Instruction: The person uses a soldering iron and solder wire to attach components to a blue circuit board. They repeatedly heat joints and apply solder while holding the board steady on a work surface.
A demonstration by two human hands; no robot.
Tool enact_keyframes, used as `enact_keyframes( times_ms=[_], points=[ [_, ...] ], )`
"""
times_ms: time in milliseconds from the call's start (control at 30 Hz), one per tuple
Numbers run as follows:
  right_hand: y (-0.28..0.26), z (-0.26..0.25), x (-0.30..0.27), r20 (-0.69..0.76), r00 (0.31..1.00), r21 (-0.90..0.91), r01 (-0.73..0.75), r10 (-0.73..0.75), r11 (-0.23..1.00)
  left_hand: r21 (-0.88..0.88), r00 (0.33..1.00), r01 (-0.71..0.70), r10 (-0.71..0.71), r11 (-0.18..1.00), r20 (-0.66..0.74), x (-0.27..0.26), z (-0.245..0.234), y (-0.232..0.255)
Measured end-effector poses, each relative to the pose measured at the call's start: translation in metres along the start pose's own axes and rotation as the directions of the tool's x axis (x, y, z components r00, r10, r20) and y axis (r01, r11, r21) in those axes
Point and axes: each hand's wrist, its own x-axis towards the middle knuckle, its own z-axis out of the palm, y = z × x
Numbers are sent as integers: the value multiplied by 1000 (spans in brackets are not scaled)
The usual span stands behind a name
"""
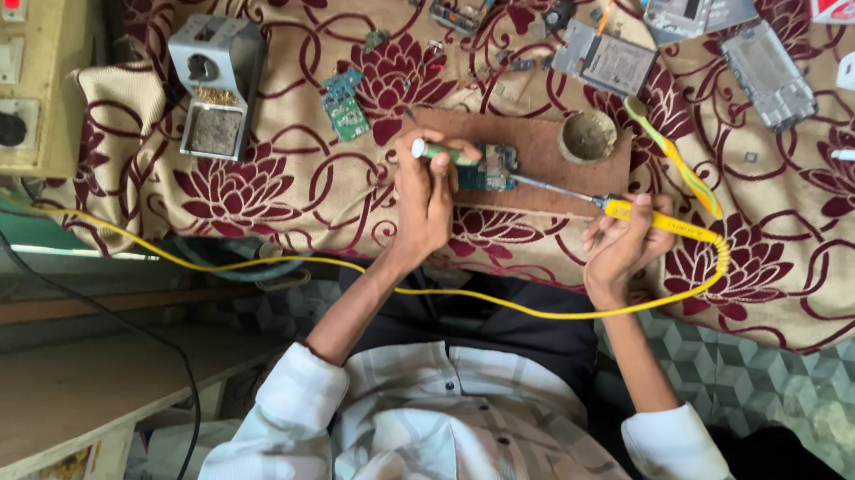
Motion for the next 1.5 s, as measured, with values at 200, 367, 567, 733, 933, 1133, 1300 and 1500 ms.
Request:
enact_keyframes(
  times_ms=[200, 367, 567, 733, 933, 1133, 1300, 1500],
  points=[
    [-4, 5, 4, 20, 999, 15, -27, 26, 1000, -29, 1000, -3, 3, 1000, -10, 3, 2, -6],
    [-2, 5, 7, -13, 999, 33, -30, 30, 999, -3, 998, -56, 56, 998, -4, 9, 1, -7],
    [-1, 5, 10, -41, 998, 69, -35, 38, 997, -17, 1000, -12, 12, 1000, -21, 11, 3, 1],
    [-2, 4, 7, -48, 998, 86, -23, 27, 996, 52, 998, -60, 60, 997, 4, 13, 1, 5],
    [-3, 6, 9, -11, 999, 45, -30, 30, 999, 32, 998, -62, 61, 998, 4, 13, 2, 2],
    [-4, 7, 7, 10, 1000, 25, -21, 21, 999, 57, 999, -55, 55, 997, 2, 11, 2, 2],
    [-3, 4, 9, -29, 997, 81, -75, 78, 994, 56, 998, -56, 56, 997, 8, 11, 1, 0],
    [-3, 3, 9, -33, 997, 115, -62, 67, 991, 54, 999, -44, 44, 998, 4, 11, 1, -1]
  ],
)
